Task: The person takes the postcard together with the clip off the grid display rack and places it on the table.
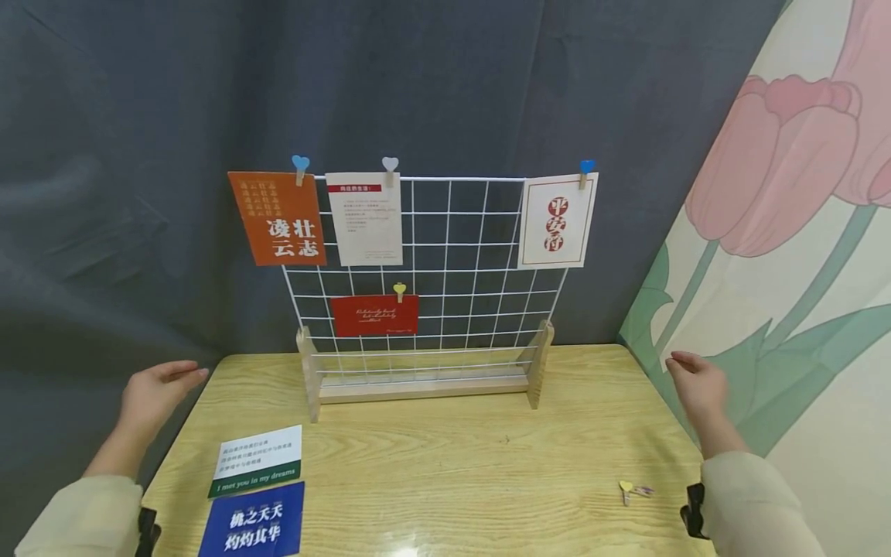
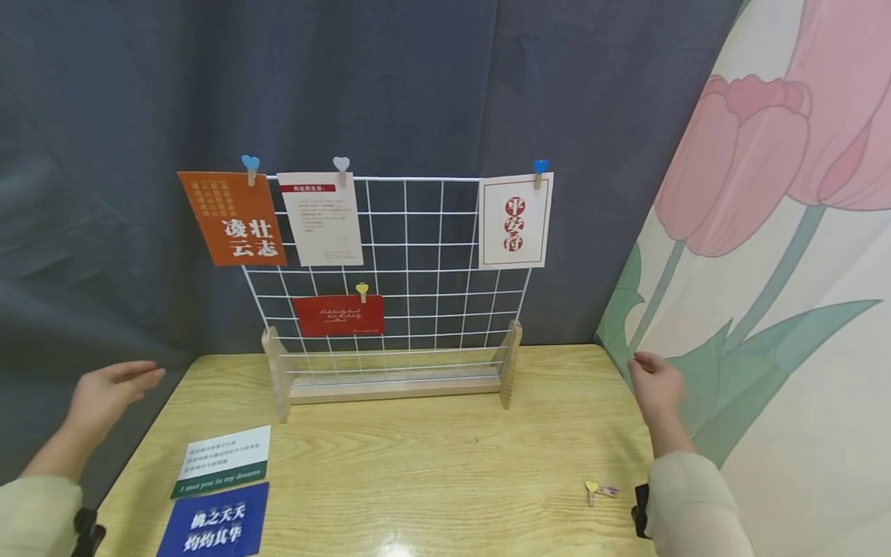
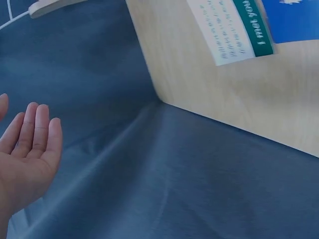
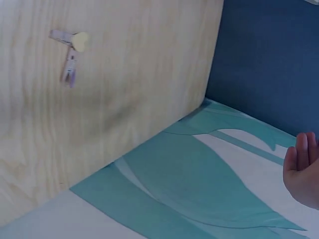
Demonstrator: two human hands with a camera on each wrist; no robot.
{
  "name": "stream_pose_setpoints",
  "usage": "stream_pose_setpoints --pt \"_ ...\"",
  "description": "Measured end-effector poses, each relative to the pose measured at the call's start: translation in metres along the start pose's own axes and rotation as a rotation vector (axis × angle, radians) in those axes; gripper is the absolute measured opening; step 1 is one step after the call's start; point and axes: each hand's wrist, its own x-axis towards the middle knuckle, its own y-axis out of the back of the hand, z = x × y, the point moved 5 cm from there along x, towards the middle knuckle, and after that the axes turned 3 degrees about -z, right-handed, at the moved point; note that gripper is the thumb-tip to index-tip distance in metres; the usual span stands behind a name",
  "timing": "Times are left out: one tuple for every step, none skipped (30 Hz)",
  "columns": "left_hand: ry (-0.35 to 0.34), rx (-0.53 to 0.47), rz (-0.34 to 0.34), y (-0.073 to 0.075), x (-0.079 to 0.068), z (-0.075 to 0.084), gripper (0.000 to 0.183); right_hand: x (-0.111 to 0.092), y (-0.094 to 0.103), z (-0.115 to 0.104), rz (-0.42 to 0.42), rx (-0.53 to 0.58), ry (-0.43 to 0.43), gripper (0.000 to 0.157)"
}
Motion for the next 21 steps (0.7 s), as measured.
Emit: stream_pose_setpoints --pt "-0.008 0.003 0.002 0.0 0.002 0.004 0.06 0.002 0.0 -0.003 -0.002 0.015 0.015 0.042" --pt "-0.016 0.004 0.004 0.001 0.004 0.008 0.06 0.003 0.0 -0.005 -0.002 0.029 0.032 0.039" --pt "-0.023 0.004 0.008 0.001 0.006 0.012 0.059 0.004 0.0 -0.008 -0.002 0.041 0.044 0.036" --pt "-0.03 0.0 0.007 0.001 0.008 0.016 0.059 0.006 0.0 -0.01 -0.003 0.048 0.055 0.034" --pt "-0.036 -0.001 0.008 0.001 0.01 0.019 0.059 0.007 0.0 -0.012 -0.003 0.057 0.064 0.032" --pt "-0.042 -0.002 0.007 0.001 0.011 0.023 0.059 0.009 0.0 -0.014 -0.006 0.059 0.072 0.031" --pt "-0.049 -0.001 0.006 0.001 0.013 0.027 0.059 0.01 0.001 -0.016 -0.006 0.069 0.082 0.029" --pt "-0.054 -0.004 0.004 0.001 0.015 0.03 0.06 0.011 0.001 -0.018 -0.009 0.067 0.085 0.027" --pt "-0.059 -0.005 0.002 0.001 0.017 0.034 0.06 0.012 0.001 -0.02 -0.013 0.063 0.088 0.029" --pt "-0.063 -0.007 0.001 0.001 0.019 0.037 0.06 0.013 0.002 -0.022 -0.016 0.063 0.092 0.032" --pt "-0.068 -0.006 0.0 0.001 0.02 0.04 0.06 0.014 0.002 -0.023 -0.02 0.067 0.096 0.033" --pt "-0.074 -0.007 -0.002 0.001 0.022 0.043 0.06 0.015 0.002 -0.025 -0.023 0.068 0.104 0.034" --pt "-0.078 -0.01 -0.004 0.001 0.024 0.046 0.06 0.016 0.002 -0.027 -0.024 0.073 0.112 0.035" --pt "-0.082 -0.015 -0.01 0.0 0.025 0.049 0.061 0.017 0.003 -0.029 -0.03 0.075 0.123 0.035" --pt "-0.084 -0.019 -0.014 0.0 0.026 0.052 0.061 0.018 0.003 -0.031 -0.032 0.084 0.134 0.037" --pt "-0.086 -0.022 -0.017 0.0 0.027 0.054 0.061 0.02 0.003 -0.033 -0.033 0.086 0.143 0.037" --pt "-0.09 -0.023 -0.021 0.0 0.028 0.056 0.061 0.021 0.004 -0.036 -0.037 0.089 0.153 0.037" --pt "-0.093 -0.024 -0.023 -0.001 0.029 0.059 0.061 0.022 0.005 -0.039 -0.037 0.092 0.161 0.037" --pt "-0.096 -0.024 -0.023 -0.001 0.03 0.061 0.061 0.023 0.006 -0.041 -0.037 0.098 0.166 0.036" --pt "-0.099 -0.025 -0.021 -0.001 0.031 0.063 0.061 0.024 0.007 -0.044 -0.035 0.098 0.17 0.034" --pt "-0.101 -0.023 -0.017 -0.002 0.032 0.065 0.061 0.024 0.008 -0.046 -0.03 0.1 0.172 0.031"
